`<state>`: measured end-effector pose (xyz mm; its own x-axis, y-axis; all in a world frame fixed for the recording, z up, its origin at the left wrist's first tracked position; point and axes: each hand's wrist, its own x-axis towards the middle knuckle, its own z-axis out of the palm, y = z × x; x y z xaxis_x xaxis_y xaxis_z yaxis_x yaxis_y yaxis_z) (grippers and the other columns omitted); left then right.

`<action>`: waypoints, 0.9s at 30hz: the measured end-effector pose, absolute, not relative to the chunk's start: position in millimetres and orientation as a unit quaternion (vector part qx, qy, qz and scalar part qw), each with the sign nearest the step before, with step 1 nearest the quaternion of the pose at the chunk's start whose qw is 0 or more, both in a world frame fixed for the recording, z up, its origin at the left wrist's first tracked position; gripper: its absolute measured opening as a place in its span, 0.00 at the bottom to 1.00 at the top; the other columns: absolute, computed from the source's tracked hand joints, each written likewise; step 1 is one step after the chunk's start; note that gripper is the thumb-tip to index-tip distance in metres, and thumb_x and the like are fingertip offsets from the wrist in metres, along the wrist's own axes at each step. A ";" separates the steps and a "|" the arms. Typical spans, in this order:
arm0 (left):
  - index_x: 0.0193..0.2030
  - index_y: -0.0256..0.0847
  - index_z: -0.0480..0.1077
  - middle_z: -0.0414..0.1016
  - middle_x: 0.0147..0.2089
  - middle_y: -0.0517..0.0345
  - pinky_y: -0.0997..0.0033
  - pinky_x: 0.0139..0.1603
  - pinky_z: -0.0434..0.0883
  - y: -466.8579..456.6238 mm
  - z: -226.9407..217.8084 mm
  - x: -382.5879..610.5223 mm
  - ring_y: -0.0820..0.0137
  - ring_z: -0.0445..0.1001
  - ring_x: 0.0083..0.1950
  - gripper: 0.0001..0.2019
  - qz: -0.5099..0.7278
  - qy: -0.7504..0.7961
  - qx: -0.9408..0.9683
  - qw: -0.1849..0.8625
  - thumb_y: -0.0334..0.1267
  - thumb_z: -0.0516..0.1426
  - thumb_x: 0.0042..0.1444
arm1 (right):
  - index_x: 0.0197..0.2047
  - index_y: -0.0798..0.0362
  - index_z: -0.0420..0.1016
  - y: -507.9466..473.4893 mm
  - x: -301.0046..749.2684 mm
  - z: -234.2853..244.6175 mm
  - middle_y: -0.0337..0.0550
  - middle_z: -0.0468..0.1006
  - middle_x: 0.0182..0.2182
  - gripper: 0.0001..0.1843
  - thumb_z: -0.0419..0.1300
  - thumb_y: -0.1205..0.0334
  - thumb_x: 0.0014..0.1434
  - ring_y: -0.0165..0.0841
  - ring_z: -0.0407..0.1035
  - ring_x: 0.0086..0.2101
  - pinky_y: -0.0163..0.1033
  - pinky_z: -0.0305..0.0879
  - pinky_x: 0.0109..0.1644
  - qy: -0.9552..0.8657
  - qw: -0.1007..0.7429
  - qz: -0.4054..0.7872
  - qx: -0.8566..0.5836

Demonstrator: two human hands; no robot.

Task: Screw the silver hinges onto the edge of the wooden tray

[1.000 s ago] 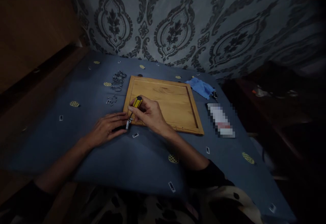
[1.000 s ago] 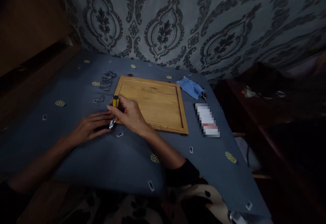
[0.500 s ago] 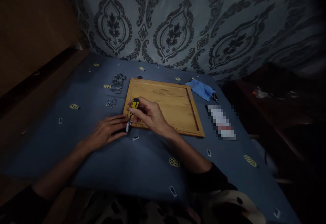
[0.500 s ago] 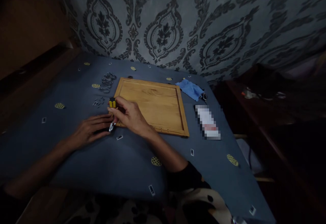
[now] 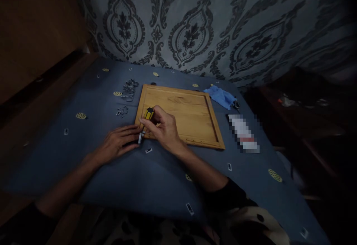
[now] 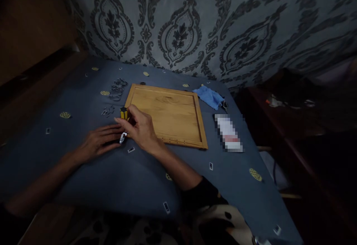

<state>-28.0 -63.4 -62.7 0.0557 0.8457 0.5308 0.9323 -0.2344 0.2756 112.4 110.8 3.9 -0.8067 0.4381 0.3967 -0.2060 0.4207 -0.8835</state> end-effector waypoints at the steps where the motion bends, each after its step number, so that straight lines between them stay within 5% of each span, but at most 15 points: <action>1: 0.59 0.42 0.78 0.83 0.62 0.49 0.52 0.65 0.80 -63.3 -62.6 -28.0 0.58 0.80 0.66 0.15 -0.307 -0.615 -0.723 0.070 0.46 0.57 0.75 | 0.31 0.48 0.58 109.1 112.0 3.3 0.30 0.61 0.23 0.26 0.65 0.40 0.65 0.26 0.57 0.26 0.34 0.57 0.31 -0.790 0.313 0.521 -0.078; 6: 0.60 0.43 0.78 0.82 0.62 0.50 0.52 0.65 0.80 -63.7 -61.5 -27.8 0.58 0.79 0.67 0.15 -0.306 -0.618 -0.722 0.059 0.46 0.57 0.75 | 0.33 0.49 0.63 111.3 113.1 8.1 0.31 0.64 0.24 0.22 0.64 0.42 0.67 0.27 0.61 0.27 0.34 0.60 0.31 -0.795 0.291 0.526 -0.082; 10: 0.62 0.45 0.78 0.82 0.63 0.50 0.51 0.66 0.80 -63.9 -59.9 -27.9 0.58 0.79 0.67 0.15 -0.308 -0.616 -0.723 0.048 0.44 0.58 0.74 | 0.48 0.51 0.75 125.6 117.9 18.9 0.36 0.74 0.31 0.17 0.64 0.46 0.68 0.29 0.69 0.30 0.35 0.66 0.34 -0.809 0.195 0.553 -0.037; 13: 0.62 0.44 0.78 0.82 0.63 0.50 0.51 0.66 0.79 -63.8 -59.3 -28.3 0.58 0.79 0.67 0.15 -0.308 -0.614 -0.725 0.048 0.44 0.58 0.74 | 0.45 0.53 0.76 133.9 119.4 21.5 0.41 0.78 0.35 0.15 0.64 0.48 0.68 0.31 0.72 0.33 0.37 0.70 0.37 -0.813 0.167 0.557 0.003; 21: 0.60 0.43 0.78 0.83 0.62 0.50 0.52 0.65 0.80 -63.4 -61.3 -28.2 0.59 0.80 0.66 0.15 -0.311 -0.616 -0.722 0.055 0.46 0.58 0.75 | 0.29 0.49 0.63 129.1 114.8 14.8 0.35 0.65 0.25 0.25 0.61 0.42 0.71 0.30 0.63 0.28 0.38 0.61 0.33 -0.840 0.249 0.482 0.006; 27: 0.61 0.44 0.78 0.83 0.62 0.50 0.52 0.66 0.80 -63.9 -62.9 -28.7 0.59 0.79 0.67 0.15 -0.313 -0.618 -0.719 0.052 0.45 0.58 0.74 | 0.28 0.48 0.54 121.3 112.2 13.1 0.34 0.63 0.25 0.28 0.57 0.40 0.72 0.29 0.60 0.28 0.38 0.59 0.34 -0.841 0.303 0.448 0.004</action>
<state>-28.7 -63.9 -62.9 0.0403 0.8565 0.5145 0.9219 -0.2305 0.3115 112.2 121.3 13.1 -0.8163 0.2643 0.5136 -0.2790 0.5981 -0.7512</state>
